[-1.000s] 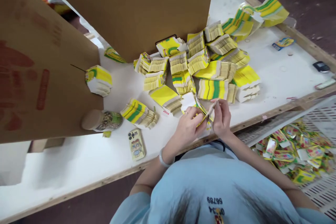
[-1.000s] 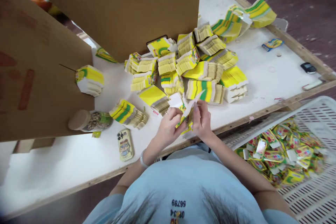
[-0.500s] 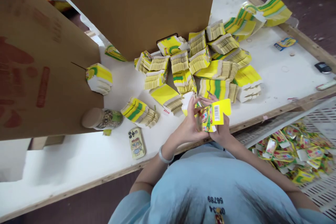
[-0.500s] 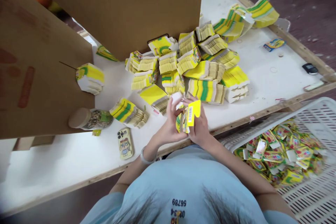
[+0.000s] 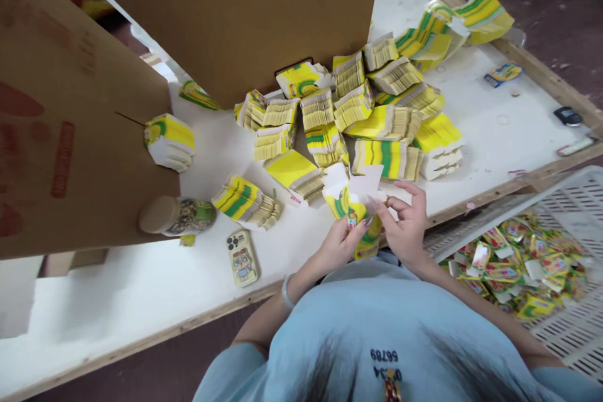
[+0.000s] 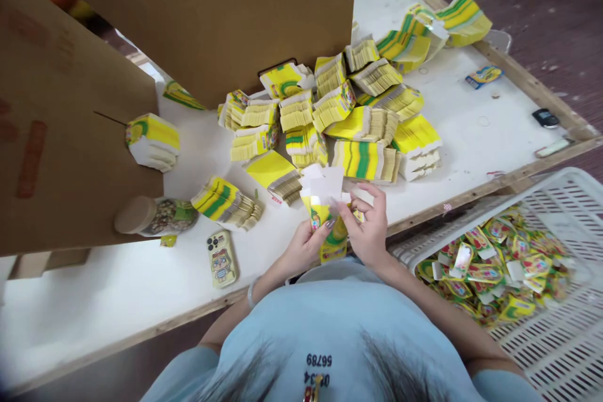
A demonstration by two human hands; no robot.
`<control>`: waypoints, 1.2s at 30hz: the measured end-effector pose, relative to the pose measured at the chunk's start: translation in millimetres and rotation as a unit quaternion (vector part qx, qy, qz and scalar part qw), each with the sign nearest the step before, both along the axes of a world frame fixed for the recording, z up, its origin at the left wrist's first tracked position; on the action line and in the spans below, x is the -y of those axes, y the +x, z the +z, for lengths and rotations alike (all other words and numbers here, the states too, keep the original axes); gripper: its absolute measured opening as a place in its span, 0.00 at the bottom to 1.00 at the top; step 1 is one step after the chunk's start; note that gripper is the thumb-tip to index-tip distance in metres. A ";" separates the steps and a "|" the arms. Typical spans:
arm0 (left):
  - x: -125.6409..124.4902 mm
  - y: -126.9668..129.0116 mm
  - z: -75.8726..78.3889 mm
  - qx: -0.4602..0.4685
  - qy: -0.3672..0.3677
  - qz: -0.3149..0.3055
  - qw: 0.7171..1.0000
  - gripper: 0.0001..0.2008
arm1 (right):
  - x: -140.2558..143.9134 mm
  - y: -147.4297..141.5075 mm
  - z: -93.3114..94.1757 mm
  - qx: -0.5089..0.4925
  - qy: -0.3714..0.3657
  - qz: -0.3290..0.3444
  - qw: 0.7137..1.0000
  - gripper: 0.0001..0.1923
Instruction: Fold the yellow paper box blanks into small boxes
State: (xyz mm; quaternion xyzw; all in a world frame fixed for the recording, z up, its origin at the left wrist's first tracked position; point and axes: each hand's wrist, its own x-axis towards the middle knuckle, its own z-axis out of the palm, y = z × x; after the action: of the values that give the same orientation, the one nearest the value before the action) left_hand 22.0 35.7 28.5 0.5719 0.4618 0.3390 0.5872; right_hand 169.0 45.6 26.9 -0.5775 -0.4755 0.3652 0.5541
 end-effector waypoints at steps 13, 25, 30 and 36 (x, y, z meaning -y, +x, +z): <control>28.4 -15.9 -19.1 0.113 -0.048 -0.004 0.992 0.19 | 23.9 26.2 -17.1 -0.073 -0.107 0.203 0.971 0.16; 12.8 -22.2 1.6 -0.046 -0.005 -0.021 0.999 0.30 | 23.4 45.6 -4.6 -0.062 -0.126 0.317 0.938 0.29; 12.4 -23.4 2.9 -0.049 -0.009 -0.024 0.999 0.29 | 22.9 41.0 1.2 -0.162 -0.241 0.373 0.881 0.34; 16.2 -25.4 -4.9 -0.075 0.081 -0.036 0.993 0.26 | 19.0 46.0 4.6 -0.206 -0.256 0.426 0.843 0.35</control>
State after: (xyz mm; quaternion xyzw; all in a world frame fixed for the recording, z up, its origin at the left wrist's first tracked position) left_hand -3.4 19.5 23.6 0.6577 0.4546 0.3098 0.5146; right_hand 215.0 26.6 31.5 -0.3506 -0.4391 0.7849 0.2610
